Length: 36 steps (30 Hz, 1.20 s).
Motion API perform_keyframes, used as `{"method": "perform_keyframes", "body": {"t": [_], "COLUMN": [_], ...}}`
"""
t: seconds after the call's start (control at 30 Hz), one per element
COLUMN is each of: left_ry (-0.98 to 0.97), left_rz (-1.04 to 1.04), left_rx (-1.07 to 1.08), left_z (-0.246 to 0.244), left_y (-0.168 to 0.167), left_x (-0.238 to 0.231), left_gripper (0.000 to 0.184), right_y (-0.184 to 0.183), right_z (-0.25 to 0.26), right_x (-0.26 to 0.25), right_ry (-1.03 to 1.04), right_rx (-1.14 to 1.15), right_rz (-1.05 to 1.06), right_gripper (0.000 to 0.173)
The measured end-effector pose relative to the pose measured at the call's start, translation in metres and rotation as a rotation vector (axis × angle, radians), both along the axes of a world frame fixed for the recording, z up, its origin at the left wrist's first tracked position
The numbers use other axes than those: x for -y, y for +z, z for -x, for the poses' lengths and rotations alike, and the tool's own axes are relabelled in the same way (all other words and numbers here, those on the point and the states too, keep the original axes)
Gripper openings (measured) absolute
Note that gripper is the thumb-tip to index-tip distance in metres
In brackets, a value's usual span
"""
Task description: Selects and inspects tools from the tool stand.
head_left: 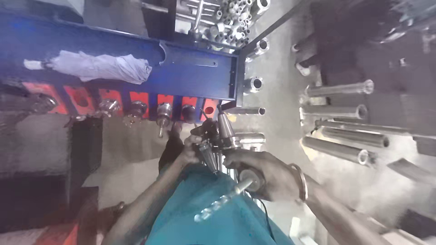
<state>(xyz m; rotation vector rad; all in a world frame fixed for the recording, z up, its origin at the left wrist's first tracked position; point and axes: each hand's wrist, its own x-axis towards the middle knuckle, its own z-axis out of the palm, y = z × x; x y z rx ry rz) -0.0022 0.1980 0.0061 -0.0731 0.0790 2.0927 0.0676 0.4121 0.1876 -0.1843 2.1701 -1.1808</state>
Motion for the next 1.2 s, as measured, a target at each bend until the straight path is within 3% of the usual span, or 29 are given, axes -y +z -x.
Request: {"method": "perform_keyframes", "body": {"t": [0.13,0.47,0.53,0.6,0.7,0.9,1.03,1.2], "left_ry": [-0.022,-0.208,-0.234,-0.276,-0.285,-0.2,-0.46,-0.545], "left_rz": [-0.062,0.13,0.139,0.196,0.124,0.334,0.105,0.03], "left_rx": [0.004,-0.06,-0.094,-0.141,-0.15,-0.324,-0.227,-0.205], "left_z": [0.003,-0.027,-0.038,-0.05,-0.071,-0.12,-0.14,-0.193], "left_y": [0.015,0.043,0.044,0.046,0.047,0.044,0.006,0.04], "left_x": [-0.003,0.023,0.026,0.033,0.028,0.018,0.016,-0.019], "left_gripper": [0.015,0.025,0.023,0.018,0.015,0.012,0.015,0.014], "right_y": [0.014,0.029,0.032,0.034,0.03,0.016,0.019,0.017], "right_z": [-0.005,-0.056,-0.073,-0.094,-0.132,-0.222,-0.278,-0.338], "right_x": [0.016,0.038,0.04,0.041,0.039,0.048,0.066,0.073], "right_ry": [0.077,0.07,0.036,-0.005,-0.101,-0.382,-0.531,-0.654], "right_rx": [-0.025,-0.008,0.028,0.064,0.048,-0.085,-0.086,-0.076], "right_rz": [-0.111,-0.193,-0.181,-0.164,-0.077,0.118,0.005,-0.044], "right_gripper": [0.086,0.083,0.089,0.094,0.098,0.079,0.071,0.073]}}
